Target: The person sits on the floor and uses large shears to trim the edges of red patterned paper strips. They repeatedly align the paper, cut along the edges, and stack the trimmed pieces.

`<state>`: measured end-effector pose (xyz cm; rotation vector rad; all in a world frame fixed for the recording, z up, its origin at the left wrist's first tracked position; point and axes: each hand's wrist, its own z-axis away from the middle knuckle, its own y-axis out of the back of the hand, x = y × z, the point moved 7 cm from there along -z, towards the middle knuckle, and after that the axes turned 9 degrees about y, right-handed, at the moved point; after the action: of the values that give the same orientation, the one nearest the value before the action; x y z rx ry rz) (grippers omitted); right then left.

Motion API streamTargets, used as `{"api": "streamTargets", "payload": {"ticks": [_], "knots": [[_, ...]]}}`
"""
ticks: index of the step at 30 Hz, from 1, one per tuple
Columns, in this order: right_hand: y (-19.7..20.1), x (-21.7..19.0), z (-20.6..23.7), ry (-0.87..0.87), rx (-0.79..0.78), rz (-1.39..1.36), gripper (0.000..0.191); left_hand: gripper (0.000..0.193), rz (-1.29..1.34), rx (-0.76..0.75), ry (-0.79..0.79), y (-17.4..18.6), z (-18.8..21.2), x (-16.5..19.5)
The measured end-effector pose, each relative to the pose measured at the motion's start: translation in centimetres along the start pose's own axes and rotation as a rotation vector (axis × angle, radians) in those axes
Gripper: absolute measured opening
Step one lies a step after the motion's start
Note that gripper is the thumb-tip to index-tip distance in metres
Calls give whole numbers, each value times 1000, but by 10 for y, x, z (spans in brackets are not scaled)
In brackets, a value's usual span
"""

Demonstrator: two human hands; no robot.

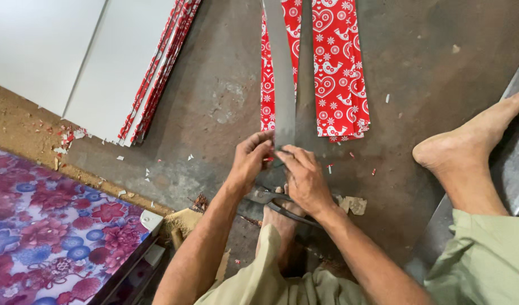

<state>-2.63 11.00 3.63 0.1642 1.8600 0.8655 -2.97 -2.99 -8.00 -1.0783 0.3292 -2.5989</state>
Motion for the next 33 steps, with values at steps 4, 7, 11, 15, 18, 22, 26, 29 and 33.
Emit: {"api": "streamTargets", "payload": {"ticks": [4,7,11,15,18,22,26,29,33], "knots": [[-15,23,8,-190,98,-18,25,26,-366,118,-183,-1,-8,3],[2,55,15,-373,325,69,33,18,-63,60,30,1,-10,-13],[-14,106,34,-816,271,-588,19,16,46,9,168,-2,-4,-23],[19,98,28,-597,318,-370,16,18,131,-57,208,-8,-1,-24],[42,92,30,-644,317,-324,19,20,163,-71,240,-7,0,-25],[61,82,28,-627,322,-420,20,21,136,-62,204,-1,1,-25],[63,76,31,-613,347,-673,22,22,113,-55,191,0,0,-31],[63,77,39,-682,348,-727,24,22,76,-37,200,-1,0,-35],[66,76,43,-728,349,-747,24,21,80,-33,194,-6,6,-28]]}}
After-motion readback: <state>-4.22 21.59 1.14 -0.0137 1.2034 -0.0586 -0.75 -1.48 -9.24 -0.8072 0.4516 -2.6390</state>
